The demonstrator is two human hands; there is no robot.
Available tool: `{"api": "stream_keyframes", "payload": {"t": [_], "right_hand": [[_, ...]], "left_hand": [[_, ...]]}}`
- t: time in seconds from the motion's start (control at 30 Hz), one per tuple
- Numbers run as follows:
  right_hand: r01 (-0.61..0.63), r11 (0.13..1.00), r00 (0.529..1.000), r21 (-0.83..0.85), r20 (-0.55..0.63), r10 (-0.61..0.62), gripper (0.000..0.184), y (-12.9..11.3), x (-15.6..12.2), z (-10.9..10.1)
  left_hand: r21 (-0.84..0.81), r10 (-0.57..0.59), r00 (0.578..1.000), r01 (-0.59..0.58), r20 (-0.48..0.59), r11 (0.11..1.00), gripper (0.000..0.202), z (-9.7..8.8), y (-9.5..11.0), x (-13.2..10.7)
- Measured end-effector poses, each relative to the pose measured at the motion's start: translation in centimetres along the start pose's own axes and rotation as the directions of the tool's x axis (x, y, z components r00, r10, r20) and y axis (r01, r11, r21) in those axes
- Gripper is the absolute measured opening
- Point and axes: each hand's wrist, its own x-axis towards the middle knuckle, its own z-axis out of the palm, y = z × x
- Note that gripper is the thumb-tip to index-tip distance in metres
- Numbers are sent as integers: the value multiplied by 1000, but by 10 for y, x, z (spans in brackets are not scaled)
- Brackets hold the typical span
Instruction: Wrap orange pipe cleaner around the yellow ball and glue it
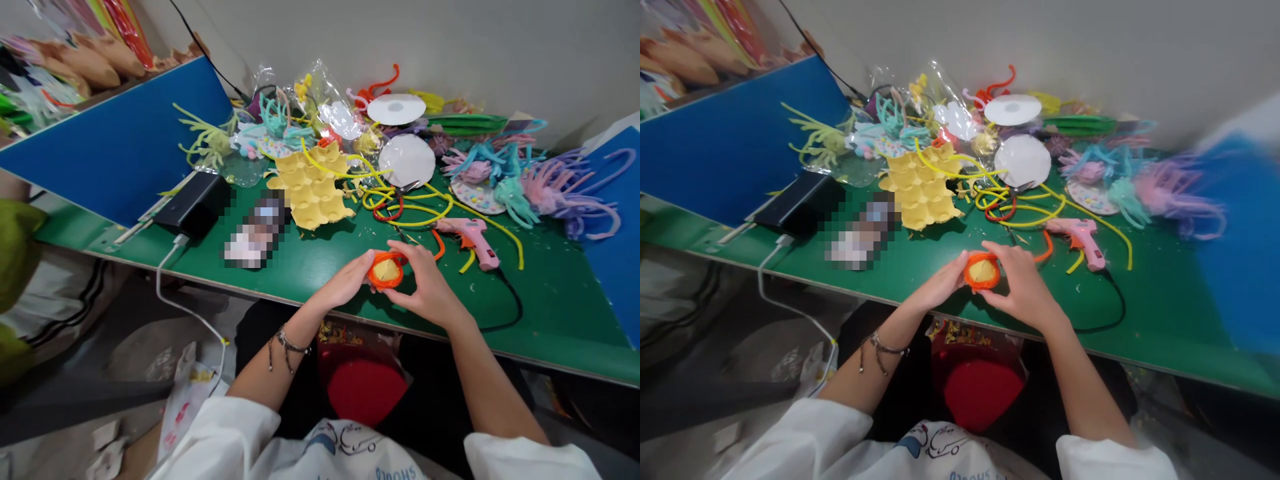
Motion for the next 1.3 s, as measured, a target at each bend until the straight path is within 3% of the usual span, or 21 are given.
{"api": "stream_keyframes", "payload": {"t": [0.27, 0.67, 1.13, 1.3], "right_hand": [[18, 1000, 1000, -9, -15, -18, 68, 2, -1, 6], [15, 1000, 1000, 25, -17, -15, 77, 3, -2, 5], [1, 1000, 1000, 13, -24, -1, 75, -1, 0, 9], [-28, 1000, 1000, 2, 8, 28, 72, -3, 0, 7]], "left_hand": [[-6, -28, 1000, 28, -12, 1000, 64, -2, 4, -2], [-150, -75, 997, 72, -11, 986, 73, -4, 4, -2], [-224, -138, 990, 138, 12, 965, 62, -5, 1, -2], [-244, -141, 990, 143, 24, 959, 69, -6, 0, -3]]}}
